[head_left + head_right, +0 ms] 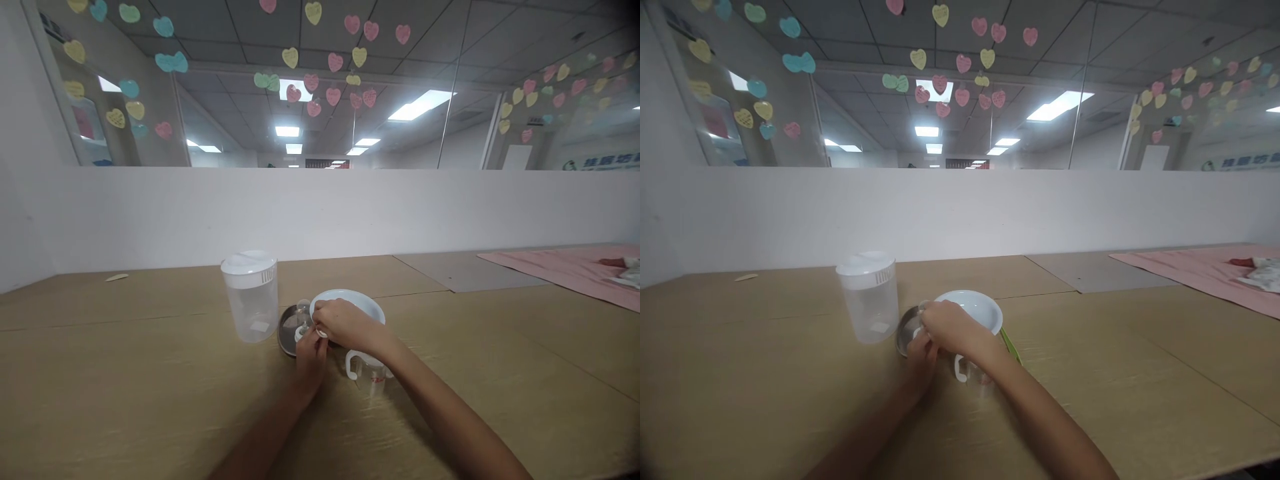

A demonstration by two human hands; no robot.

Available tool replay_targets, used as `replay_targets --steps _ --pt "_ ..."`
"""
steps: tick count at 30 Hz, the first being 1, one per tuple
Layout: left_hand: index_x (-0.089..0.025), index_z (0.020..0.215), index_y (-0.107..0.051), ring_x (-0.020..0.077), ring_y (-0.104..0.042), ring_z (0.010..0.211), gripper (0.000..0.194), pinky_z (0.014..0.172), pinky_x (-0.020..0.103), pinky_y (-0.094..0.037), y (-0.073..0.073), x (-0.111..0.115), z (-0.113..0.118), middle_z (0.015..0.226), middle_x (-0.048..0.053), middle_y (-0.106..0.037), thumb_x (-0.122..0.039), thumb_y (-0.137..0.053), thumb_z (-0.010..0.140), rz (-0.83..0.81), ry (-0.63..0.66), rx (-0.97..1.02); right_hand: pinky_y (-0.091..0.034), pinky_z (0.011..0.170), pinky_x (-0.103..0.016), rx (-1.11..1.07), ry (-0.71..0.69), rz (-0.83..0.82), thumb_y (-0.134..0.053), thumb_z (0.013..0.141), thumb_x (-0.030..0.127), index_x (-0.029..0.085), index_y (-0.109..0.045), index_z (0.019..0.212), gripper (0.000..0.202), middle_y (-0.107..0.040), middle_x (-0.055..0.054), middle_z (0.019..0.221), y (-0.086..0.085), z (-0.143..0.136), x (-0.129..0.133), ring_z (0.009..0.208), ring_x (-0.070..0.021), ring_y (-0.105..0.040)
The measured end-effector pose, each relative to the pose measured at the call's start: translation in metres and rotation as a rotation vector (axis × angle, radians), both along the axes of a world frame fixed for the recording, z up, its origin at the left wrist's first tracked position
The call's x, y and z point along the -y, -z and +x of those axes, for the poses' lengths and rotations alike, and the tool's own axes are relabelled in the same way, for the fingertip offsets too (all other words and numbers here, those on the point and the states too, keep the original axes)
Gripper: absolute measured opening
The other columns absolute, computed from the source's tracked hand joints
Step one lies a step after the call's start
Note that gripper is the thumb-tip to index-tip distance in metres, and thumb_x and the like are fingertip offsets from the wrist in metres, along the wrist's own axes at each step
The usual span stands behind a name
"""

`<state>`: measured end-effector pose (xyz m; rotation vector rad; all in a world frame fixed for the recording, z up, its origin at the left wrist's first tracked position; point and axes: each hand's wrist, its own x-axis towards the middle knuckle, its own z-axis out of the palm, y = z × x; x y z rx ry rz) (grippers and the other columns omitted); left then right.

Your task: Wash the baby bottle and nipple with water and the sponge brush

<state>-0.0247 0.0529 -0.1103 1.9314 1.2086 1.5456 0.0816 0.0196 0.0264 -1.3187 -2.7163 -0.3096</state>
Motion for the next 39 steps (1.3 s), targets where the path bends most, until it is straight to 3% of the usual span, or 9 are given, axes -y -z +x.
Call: replay_targets --steps 4,8,15,24,30,35,39 --pt "-0.019 0.060 -0.056 0.0133 -0.050 0.053 0.029 0.057 0.028 -0.041 -0.002 0.000 0.002 0.060 0.001 -0.056 -0.024 -0.040 0.084 0.042 0.029 -0.025 -0.020 0.055 -0.026 -0.114 0.012 0.006 -0.044 0.089 0.017 0.015 -0.057 0.074 0.020 -0.056 -0.001 0.069 -0.011 0.008 0.011 0.058 -0.0103 -0.044" --pt "-0.018 0.065 -0.060 0.0113 -0.048 0.050 0.029 0.054 0.025 -0.040 -0.003 0.002 0.005 0.064 0.002 -0.058 -0.024 -0.040 0.086 0.066 0.061 -0.022 -0.018 0.054 -0.025 -0.207 0.035 0.024 -0.041 0.091 0.019 0.015 -0.053 0.070 0.025 -0.052 0.000 0.065 -0.023 0.013 0.026 0.054 -0.0090 -0.036" --pt "-0.017 0.070 -0.062 0.0110 -0.049 0.052 0.029 0.052 0.023 -0.040 -0.003 0.001 0.007 0.070 0.003 -0.060 -0.026 -0.040 0.088 0.093 0.094 -0.016 -0.023 0.055 -0.023 -0.369 -0.016 0.055 -0.038 0.094 0.020 0.016 -0.052 0.072 0.026 -0.054 0.000 0.069 -0.034 0.018 0.042 0.059 -0.0087 -0.040" --pt "-0.018 0.068 -0.060 0.0112 -0.046 0.050 0.035 0.052 0.024 -0.039 -0.008 0.003 0.008 0.064 0.002 -0.057 -0.032 -0.037 0.090 0.070 0.049 -0.024 -0.028 0.059 -0.023 -0.442 0.005 0.110 -0.040 0.093 0.019 0.015 -0.056 0.079 0.021 -0.056 -0.002 0.073 -0.040 0.021 0.043 0.064 -0.0104 -0.047" --pt "-0.018 0.063 -0.056 0.0117 -0.046 0.051 0.033 0.051 0.023 -0.038 -0.003 -0.002 0.008 0.062 0.001 -0.055 -0.032 -0.039 0.087 0.041 0.054 -0.023 -0.035 0.061 -0.022 -0.559 -0.022 0.185 -0.038 0.094 0.023 0.016 -0.057 0.083 0.023 -0.060 -0.003 0.075 -0.045 0.019 0.057 0.065 -0.0112 -0.052" --pt "-0.017 0.059 -0.051 0.0104 -0.045 0.048 0.031 0.050 0.022 -0.034 0.002 -0.008 0.007 0.055 -0.002 -0.050 -0.033 -0.043 0.085 -0.001 0.029 -0.012 -0.044 0.059 -0.023 -0.933 0.001 0.398 -0.043 0.092 0.033 0.017 -0.059 0.085 0.024 -0.064 -0.005 0.076 -0.057 0.049 0.071 0.065 -0.0133 -0.060" --pt "-0.018 0.055 -0.048 0.0102 -0.045 0.047 0.036 0.051 0.023 -0.034 0.001 -0.007 0.007 0.052 -0.003 -0.047 -0.038 -0.045 0.085 -0.002 0.005 -0.029 -0.046 0.056 -0.023 -1.074 0.145 0.258 -0.054 0.085 0.036 0.016 -0.062 0.078 0.022 -0.061 -0.001 0.066 -0.054 0.088 0.033 0.055 -0.0118 -0.059"
